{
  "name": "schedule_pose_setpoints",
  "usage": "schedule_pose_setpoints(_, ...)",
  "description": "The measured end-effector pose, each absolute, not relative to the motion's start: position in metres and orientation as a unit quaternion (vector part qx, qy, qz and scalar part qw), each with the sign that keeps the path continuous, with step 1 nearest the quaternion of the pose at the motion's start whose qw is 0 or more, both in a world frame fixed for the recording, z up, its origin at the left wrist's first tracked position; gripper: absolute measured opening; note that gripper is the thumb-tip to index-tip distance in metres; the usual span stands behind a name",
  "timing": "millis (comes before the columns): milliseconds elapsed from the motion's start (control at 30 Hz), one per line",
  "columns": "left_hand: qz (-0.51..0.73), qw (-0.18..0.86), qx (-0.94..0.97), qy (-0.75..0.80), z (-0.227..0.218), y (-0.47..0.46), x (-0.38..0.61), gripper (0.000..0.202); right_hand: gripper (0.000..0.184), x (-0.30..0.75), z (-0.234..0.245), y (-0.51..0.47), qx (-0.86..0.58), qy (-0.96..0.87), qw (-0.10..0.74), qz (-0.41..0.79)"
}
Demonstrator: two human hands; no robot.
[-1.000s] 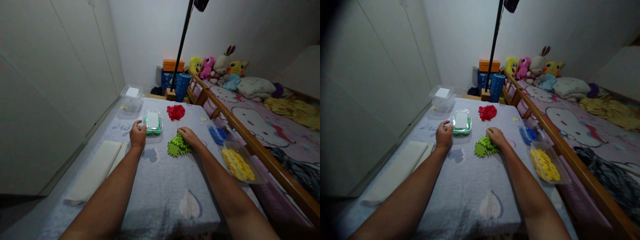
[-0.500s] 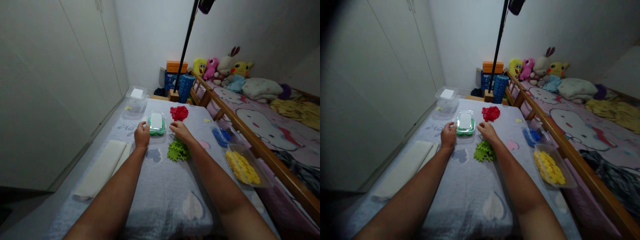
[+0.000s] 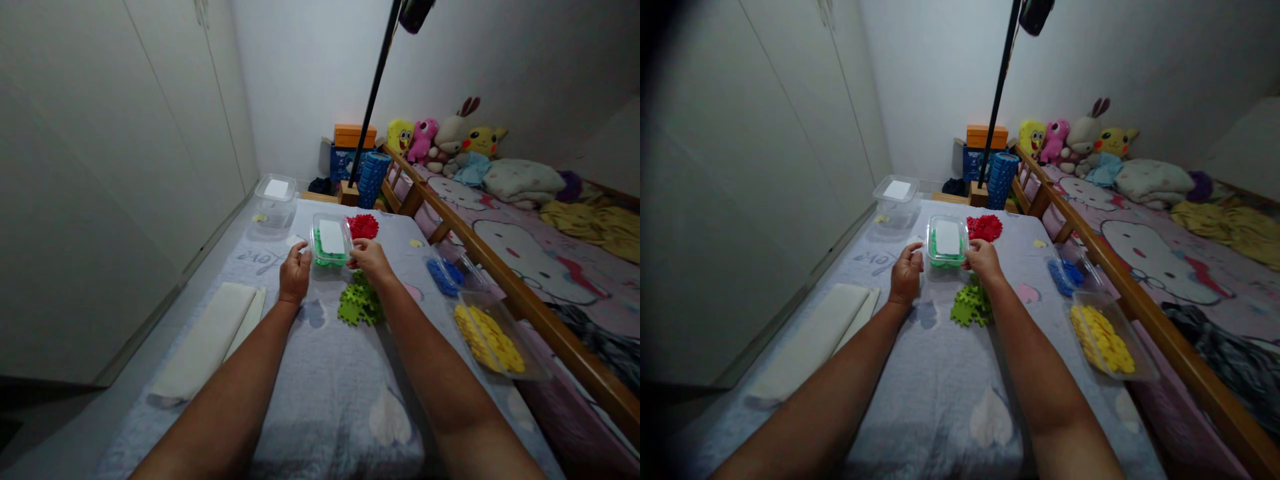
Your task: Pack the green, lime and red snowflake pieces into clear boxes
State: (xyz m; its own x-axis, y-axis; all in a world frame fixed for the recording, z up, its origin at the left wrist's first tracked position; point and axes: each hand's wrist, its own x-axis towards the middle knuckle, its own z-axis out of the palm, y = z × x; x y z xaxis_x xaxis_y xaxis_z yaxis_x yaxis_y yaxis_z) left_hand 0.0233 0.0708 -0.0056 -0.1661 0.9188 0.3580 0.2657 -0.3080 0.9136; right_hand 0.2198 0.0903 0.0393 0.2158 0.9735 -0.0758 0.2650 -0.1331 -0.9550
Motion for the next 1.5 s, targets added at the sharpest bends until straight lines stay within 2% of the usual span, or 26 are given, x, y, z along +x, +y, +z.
schedule_pose_setpoints(100, 0.546, 0.284, 0.596, 0.516, -0.007, 0.070, 0.025, 0.046, 0.039, 0.261, 0.042, 0.086, -0.658, -0.475, 0.478, 0.338)
schedule_pose_setpoints(267, 0.526, 0.274, 0.601, 0.537, -0.007, 0.071, 0.025, 0.046, 0.049, 0.329, 0.043, 0.081, -0.745, -0.418, 0.463, 0.235)
schedule_pose_setpoints(567, 0.516, 0.255, 0.603, 0.552, -0.007, 0.070, 0.024, 0.044, 0.040, 0.361, 0.032, 0.073, -0.822, -0.399, 0.370, 0.166)
schedule_pose_setpoints(633, 0.512, 0.255, 0.603, 0.556, -0.007, 0.071, 0.024, 0.043, 0.036, 0.360, 0.033, 0.070, -0.833, -0.429, 0.334, 0.101)
schedule_pose_setpoints(733, 0.508, 0.255, 0.604, 0.559, -0.007, 0.071, 0.024, 0.042, 0.035, 0.351, 0.036, 0.067, -0.818, -0.514, 0.252, -0.062)
schedule_pose_setpoints(800, 0.508, 0.254, 0.604, 0.559, -0.006, 0.071, 0.024, 0.042, 0.035, 0.338, 0.038, 0.067, -0.777, -0.581, 0.211, -0.113)
schedule_pose_setpoints(900, 0.504, 0.253, 0.604, 0.563, -0.006, 0.070, 0.024, 0.040, 0.032, 0.317, 0.037, 0.071, -0.724, -0.664, 0.157, -0.101)
schedule_pose_setpoints(1100, 0.500, 0.250, 0.604, 0.568, -0.007, 0.071, 0.024, 0.038, 0.021, 0.309, 0.033, 0.081, -0.743, -0.655, 0.107, -0.089)
schedule_pose_setpoints(1500, 0.491, 0.248, 0.609, 0.571, -0.010, 0.075, 0.025, 0.041, 0.031, 0.358, 0.046, 0.121, -0.793, -0.600, 0.046, -0.100)
